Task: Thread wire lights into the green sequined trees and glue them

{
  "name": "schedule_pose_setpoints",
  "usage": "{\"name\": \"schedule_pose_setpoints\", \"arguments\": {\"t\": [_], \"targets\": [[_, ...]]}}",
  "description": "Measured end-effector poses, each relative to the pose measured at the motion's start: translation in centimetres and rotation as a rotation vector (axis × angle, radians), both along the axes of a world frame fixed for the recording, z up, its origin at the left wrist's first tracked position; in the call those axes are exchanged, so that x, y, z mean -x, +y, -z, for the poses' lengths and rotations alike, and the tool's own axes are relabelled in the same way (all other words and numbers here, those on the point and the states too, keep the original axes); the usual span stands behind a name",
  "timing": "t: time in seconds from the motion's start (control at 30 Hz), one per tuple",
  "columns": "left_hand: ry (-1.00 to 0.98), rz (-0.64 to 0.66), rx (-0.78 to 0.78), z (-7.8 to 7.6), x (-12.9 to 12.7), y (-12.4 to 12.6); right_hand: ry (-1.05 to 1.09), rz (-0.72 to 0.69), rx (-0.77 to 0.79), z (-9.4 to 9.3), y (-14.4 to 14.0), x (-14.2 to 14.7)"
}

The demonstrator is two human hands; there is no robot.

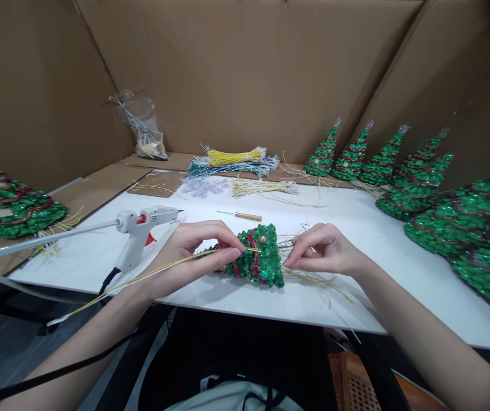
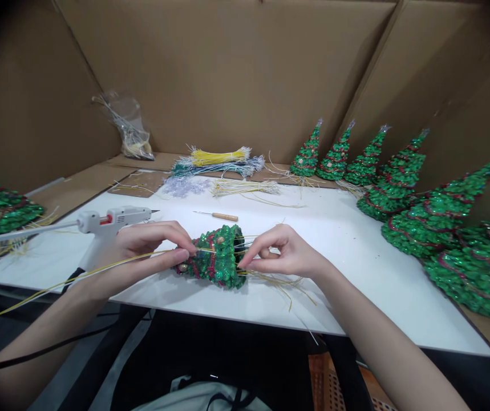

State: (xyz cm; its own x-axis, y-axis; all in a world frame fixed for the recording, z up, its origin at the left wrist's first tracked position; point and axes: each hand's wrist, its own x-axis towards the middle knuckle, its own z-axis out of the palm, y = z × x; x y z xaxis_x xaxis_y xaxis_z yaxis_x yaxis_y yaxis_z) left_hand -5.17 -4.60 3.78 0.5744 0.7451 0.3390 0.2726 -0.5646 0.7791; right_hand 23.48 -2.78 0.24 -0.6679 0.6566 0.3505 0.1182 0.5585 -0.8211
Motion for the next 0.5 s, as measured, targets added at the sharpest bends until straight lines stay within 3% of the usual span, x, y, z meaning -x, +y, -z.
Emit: {"name": "schedule_pose_setpoints", "arguments": {"t": [0.1, 0.5], "targets": [[-0.036, -0.012, 0.003, 0.2, -0.1, 0.0, -0.003, -0.026, 0.005, -0.1, -0.1, -0.1], [-0.060, 0.004, 0.015, 0.5, 0.0, 0.4, 0.244, 0.142, 0.119, 0.4, -1.2, -2.5]]}}
